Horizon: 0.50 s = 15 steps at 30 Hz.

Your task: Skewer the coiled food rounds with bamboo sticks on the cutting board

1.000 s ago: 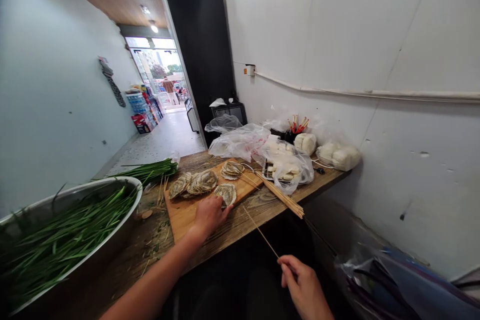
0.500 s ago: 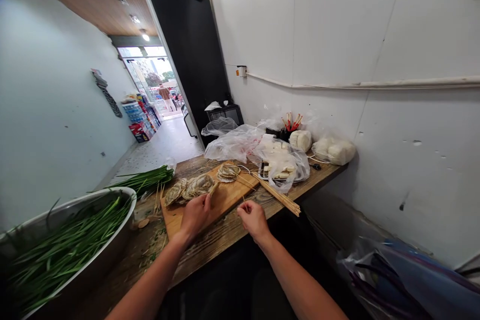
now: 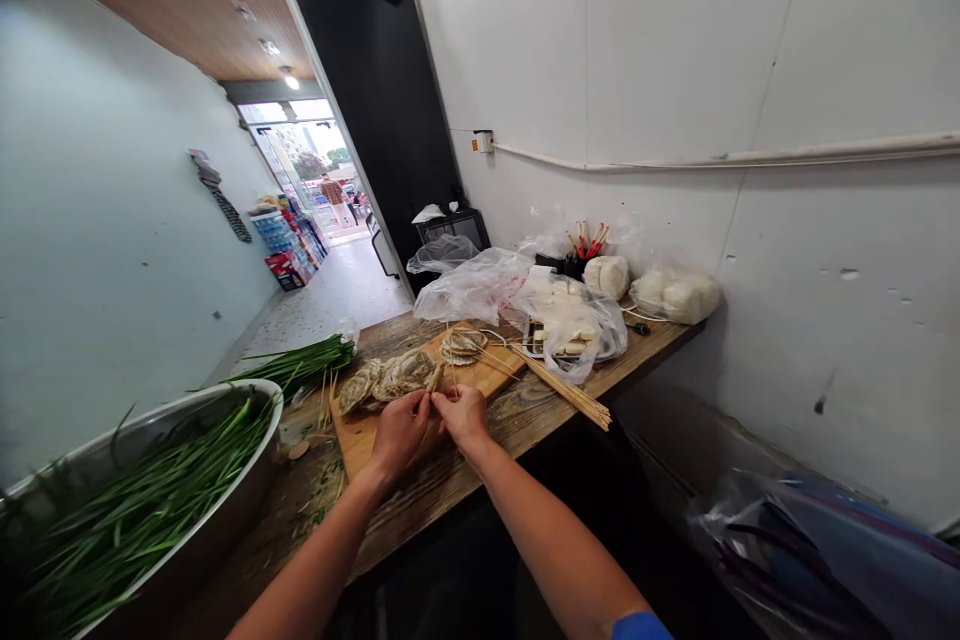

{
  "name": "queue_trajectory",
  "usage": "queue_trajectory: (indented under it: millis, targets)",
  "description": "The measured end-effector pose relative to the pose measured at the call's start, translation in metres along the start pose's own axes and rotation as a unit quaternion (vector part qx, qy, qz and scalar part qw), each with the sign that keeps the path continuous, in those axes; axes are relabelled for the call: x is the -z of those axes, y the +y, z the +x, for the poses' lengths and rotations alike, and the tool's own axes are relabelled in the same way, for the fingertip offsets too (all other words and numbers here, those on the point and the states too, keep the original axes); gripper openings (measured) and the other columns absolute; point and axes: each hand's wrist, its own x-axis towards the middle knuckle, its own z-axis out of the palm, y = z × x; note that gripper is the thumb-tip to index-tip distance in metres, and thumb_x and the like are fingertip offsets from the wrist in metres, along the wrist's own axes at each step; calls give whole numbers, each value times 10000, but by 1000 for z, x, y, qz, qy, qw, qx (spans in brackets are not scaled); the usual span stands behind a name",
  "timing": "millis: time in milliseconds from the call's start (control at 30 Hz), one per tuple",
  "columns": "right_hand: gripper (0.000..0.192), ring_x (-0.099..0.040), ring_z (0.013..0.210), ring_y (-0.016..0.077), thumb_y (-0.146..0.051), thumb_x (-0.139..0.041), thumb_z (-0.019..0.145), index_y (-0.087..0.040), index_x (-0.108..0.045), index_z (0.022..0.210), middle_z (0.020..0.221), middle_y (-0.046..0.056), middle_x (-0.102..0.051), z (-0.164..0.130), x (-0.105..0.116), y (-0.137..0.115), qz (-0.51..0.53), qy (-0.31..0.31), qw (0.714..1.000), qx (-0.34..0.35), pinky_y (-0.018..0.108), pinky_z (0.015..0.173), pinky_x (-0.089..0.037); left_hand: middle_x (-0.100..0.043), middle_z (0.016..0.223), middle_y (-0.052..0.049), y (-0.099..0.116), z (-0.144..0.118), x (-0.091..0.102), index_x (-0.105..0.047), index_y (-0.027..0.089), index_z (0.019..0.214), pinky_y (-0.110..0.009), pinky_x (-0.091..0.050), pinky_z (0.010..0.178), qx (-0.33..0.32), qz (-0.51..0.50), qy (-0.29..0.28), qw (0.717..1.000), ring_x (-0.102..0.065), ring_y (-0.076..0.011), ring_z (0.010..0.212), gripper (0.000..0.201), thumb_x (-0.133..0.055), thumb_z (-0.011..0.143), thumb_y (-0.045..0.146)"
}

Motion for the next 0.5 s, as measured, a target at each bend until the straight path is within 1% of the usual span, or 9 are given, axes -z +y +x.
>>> queue_trajectory:
  millis: [167, 267, 367, 433, 500]
  targets:
    - [154, -546, 415, 109, -250, -509, 732, -155, -603, 655, 556, 9, -637, 3, 1, -6, -109, 25, 994, 14, 182, 403, -357, -650, 708, -59, -5, -1, -6, -595, 152, 689, -224, -348, 588, -26, -10, -16, 999, -553, -134, 609, 282, -369, 851, 200]
    - [137, -599, 562, 152, -234, -544, 693, -160, -610, 598, 604, 49, -666, 4, 4, -11, -183, 51, 981, 28, 201, 510, -382, -659, 760, -64, -7, -3, -11, -594, 153, 733, -226, -371, 625, -29, 3, -19, 999, -571, -138, 650, 248, -377, 851, 169]
    - [134, -618, 670, 185, -227, -547, 686, -157, -630, 607, 681, 87, -690, 7, 8, -13, -236, 67, 969, 28, 216, 566, -385, -665, 836, -69, -5, -5, -15, -595, 156, 797, -234, -387, 679, -29, 48, -24, 998, -593, -152, 739, 251, -355, 873, 156]
    - [131, -621, 682, 191, -218, -547, 685, -151, -639, 620, 693, 98, -692, 9, 11, -12, -257, 69, 964, 21, 217, 562, -383, -662, 847, -76, -2, -5, -16, -594, 156, 825, -241, -389, 692, -27, 100, -25, 994, -602, -164, 775, 277, -325, 893, 168]
    - [124, -623, 671, 187, -196, -543, 681, -145, -639, 621, 682, 98, -689, 11, 15, -8, -271, 67, 960, 10, 210, 544, -378, -656, 823, -89, 2, -3, -14, -590, 148, 824, -251, -385, 680, -29, 154, -12, 988, -605, -176, 765, 306, -295, 903, 177]
